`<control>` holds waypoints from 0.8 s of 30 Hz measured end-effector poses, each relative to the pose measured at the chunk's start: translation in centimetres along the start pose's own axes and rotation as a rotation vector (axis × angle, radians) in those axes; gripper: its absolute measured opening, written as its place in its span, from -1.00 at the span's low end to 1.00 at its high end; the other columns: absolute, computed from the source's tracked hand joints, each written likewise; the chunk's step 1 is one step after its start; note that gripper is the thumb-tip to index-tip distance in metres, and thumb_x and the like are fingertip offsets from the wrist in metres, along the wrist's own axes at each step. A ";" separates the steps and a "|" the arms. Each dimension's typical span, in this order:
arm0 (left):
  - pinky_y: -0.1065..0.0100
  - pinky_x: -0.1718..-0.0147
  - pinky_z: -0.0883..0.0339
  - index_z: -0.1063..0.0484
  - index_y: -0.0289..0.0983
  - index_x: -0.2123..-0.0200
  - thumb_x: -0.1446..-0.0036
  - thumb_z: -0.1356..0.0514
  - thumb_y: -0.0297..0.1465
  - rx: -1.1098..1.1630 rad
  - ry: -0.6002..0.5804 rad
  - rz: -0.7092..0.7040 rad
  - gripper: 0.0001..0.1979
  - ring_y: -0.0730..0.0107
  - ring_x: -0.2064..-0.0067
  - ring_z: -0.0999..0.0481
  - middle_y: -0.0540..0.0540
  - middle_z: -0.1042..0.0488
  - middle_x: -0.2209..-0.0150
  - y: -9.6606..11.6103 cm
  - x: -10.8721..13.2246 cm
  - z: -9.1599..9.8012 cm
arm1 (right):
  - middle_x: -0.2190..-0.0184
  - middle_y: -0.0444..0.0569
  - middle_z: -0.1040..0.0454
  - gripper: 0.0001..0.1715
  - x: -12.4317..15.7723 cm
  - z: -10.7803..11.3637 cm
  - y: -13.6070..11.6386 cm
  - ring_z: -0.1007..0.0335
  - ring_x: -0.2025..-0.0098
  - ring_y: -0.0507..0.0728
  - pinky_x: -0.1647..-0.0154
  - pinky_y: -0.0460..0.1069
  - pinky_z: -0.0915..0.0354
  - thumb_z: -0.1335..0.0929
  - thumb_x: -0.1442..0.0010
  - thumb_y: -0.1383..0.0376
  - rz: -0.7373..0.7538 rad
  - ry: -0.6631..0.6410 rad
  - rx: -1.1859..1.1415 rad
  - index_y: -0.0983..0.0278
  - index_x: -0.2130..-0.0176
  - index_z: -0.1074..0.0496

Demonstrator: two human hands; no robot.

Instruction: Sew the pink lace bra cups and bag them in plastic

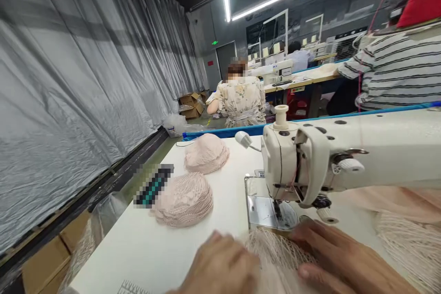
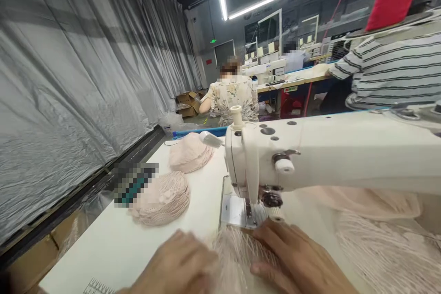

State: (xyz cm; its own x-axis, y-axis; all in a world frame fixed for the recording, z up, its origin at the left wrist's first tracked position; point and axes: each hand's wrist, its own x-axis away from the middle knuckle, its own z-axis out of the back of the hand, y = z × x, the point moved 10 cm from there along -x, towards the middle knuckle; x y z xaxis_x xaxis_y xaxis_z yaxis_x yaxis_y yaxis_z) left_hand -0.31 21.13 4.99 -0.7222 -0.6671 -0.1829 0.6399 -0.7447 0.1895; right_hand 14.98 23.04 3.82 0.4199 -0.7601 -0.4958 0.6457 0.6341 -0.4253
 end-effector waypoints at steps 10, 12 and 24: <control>0.37 0.25 -0.22 -0.41 -0.26 0.32 0.07 -0.33 -0.33 0.436 -0.284 0.532 -0.76 0.32 0.25 -0.34 0.02 -0.34 0.35 -2.7 -4.3 -2.0 | -0.04 0.11 -0.37 -0.36 -0.8 -2.8 0.0 -0.28 -0.06 0.34 -0.01 0.22 -0.27 -0.40 -0.04 -0.09 -0.205 -0.194 -0.202 0.16 -0.03 -0.39; 0.44 0.28 -0.21 -0.40 -0.28 0.36 0.02 -0.28 -0.36 0.601 -0.247 0.476 -0.84 0.39 0.24 -0.35 0.01 -0.36 0.27 -2.0 -4.2 -2.0 | 0.05 0.06 -0.41 -0.38 -0.8 -3.1 -0.1 -0.32 -0.01 0.30 -0.02 0.14 -0.26 -0.39 -0.02 -0.10 -0.277 -0.291 -0.418 0.18 0.03 -0.39; 0.48 0.45 -0.12 -0.43 -0.27 0.20 0.11 -0.33 -0.33 0.583 -0.226 0.485 -0.65 0.46 0.42 -0.23 0.10 -0.27 0.47 -1.8 -5.6 -1.7 | 0.61 -0.12 -0.28 -0.62 -0.8 -0.4 2.1 -0.30 0.51 0.17 0.46 0.01 -0.12 -0.10 -0.29 0.12 -0.362 -0.126 -0.124 0.20 0.46 -0.24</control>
State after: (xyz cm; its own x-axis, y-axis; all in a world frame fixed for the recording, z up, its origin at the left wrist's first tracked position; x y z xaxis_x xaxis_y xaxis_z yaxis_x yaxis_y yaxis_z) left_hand 3.01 26.18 4.04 -0.4737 -0.8480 0.2378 0.7013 -0.1999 0.6842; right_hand 15.76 25.08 3.06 0.2594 -0.9441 -0.2034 0.6875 0.3284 -0.6477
